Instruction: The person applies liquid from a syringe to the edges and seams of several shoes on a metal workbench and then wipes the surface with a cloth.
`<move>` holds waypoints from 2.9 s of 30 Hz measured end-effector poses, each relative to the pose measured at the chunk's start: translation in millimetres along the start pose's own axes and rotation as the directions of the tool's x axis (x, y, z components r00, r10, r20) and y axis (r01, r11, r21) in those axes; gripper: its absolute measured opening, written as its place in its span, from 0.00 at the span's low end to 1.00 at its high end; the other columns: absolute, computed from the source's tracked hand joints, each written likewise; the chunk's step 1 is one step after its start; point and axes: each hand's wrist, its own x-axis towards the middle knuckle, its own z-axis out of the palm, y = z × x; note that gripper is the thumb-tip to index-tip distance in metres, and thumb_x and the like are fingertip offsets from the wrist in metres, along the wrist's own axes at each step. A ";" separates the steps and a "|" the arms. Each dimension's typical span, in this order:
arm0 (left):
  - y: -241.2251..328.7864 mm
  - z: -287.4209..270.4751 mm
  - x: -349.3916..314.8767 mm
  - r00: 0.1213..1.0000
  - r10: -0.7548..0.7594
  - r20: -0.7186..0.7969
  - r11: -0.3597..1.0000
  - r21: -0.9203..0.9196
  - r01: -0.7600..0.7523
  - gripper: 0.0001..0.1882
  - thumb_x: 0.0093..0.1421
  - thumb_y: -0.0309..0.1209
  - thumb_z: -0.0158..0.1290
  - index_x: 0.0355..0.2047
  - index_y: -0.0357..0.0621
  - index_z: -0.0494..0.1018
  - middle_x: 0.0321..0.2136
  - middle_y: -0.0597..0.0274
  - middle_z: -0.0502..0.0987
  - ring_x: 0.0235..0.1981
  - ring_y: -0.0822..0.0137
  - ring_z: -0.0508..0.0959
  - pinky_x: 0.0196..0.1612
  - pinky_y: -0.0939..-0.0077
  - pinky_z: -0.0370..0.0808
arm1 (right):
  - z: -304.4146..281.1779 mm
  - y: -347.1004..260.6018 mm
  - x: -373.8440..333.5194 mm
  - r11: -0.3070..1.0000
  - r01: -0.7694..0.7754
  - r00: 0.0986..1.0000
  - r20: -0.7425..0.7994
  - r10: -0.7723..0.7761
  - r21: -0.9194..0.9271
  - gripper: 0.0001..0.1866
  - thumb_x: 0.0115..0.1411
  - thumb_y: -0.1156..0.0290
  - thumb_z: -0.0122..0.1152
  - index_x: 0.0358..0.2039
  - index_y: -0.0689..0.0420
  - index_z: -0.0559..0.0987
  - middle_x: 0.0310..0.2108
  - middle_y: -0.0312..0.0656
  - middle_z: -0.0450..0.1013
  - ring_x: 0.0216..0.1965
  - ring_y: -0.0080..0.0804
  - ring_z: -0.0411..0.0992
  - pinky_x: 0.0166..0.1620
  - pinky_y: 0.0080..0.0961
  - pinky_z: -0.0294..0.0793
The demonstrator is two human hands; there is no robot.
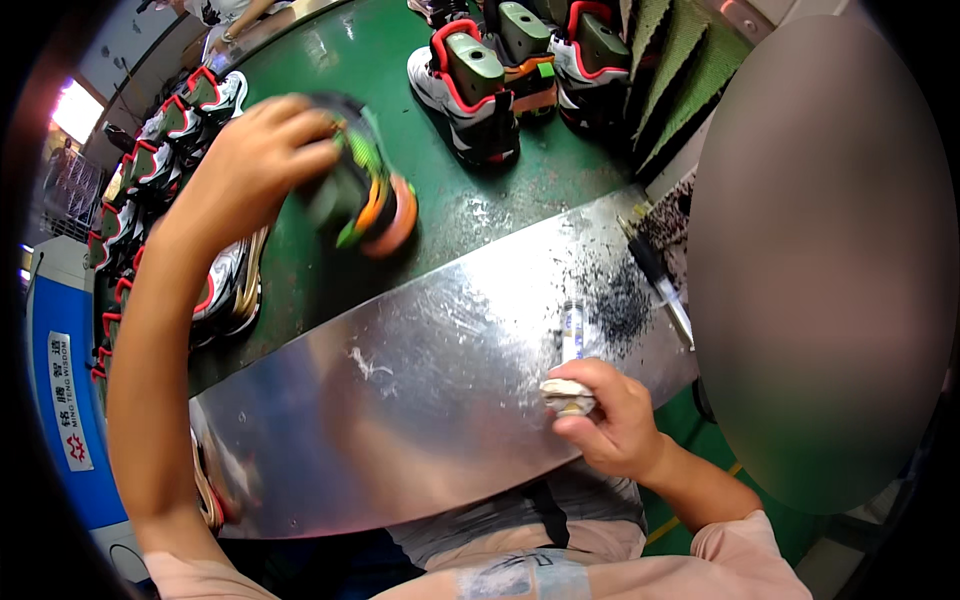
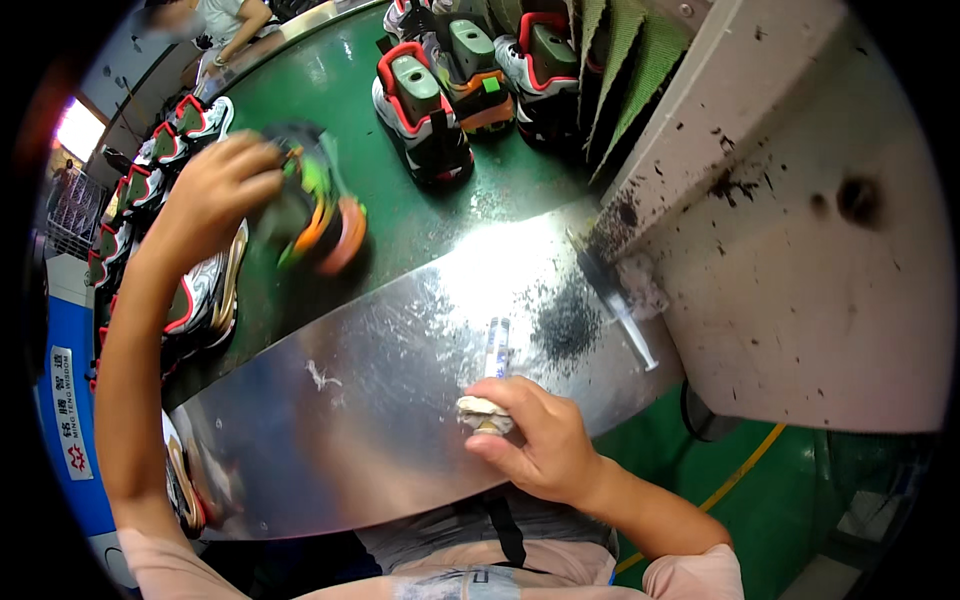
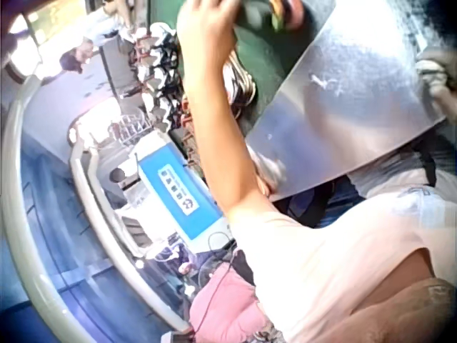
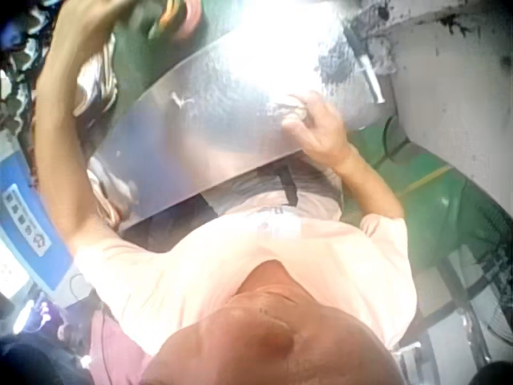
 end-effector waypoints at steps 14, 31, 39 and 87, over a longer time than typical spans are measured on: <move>99.1 37.2 -177.8 -0.101 -0.980 -0.174 -0.040 -0.322 0.946 0.33 0.49 0.34 0.65 0.54 0.34 0.67 0.47 0.46 0.75 0.48 0.52 0.76 0.53 0.61 0.69 | -14.2 -18.6 8.4 0.904 0.182 0.963 0.257 -0.084 -0.386 0.22 0.51 0.58 0.69 0.42 0.55 0.76 0.22 0.41 0.67 0.22 0.39 0.70 0.23 0.31 0.68; 296.5 -133.6 -131.3 0.102 -0.943 0.318 -0.167 -0.714 0.680 0.44 0.47 0.44 0.68 0.59 0.38 0.60 0.48 0.56 0.67 0.44 0.62 0.72 0.45 0.70 0.74 | -68.3 -18.5 -6.1 0.330 -0.407 0.791 0.148 0.594 0.851 0.19 0.69 0.48 0.42 0.40 0.50 0.71 0.23 0.31 0.66 0.17 0.12 0.54 0.18 0.09 0.50; 143.8 -52.1 -122.2 0.657 -0.605 0.450 0.505 -0.420 0.754 0.53 0.28 0.55 0.71 0.55 0.41 0.69 0.48 0.50 0.73 0.50 0.51 0.73 0.55 0.64 0.68 | -56.3 -31.0 0.3 0.611 -0.495 0.768 -0.018 0.640 0.618 0.16 0.69 0.50 0.43 0.33 0.47 0.70 0.18 0.29 0.63 0.14 0.13 0.53 0.16 0.11 0.48; 345.3 -100.8 -183.8 0.469 -0.844 -0.261 0.483 -0.751 0.451 0.09 0.53 0.30 0.51 0.32 0.39 0.72 0.40 0.50 0.78 0.46 0.55 0.78 0.55 0.62 0.74 | 226.9 -195.6 113.8 0.646 -0.760 0.336 0.894 0.296 0.072 0.34 0.66 0.36 0.27 0.45 0.58 0.64 0.10 0.36 0.59 0.09 0.18 0.50 0.13 0.17 0.51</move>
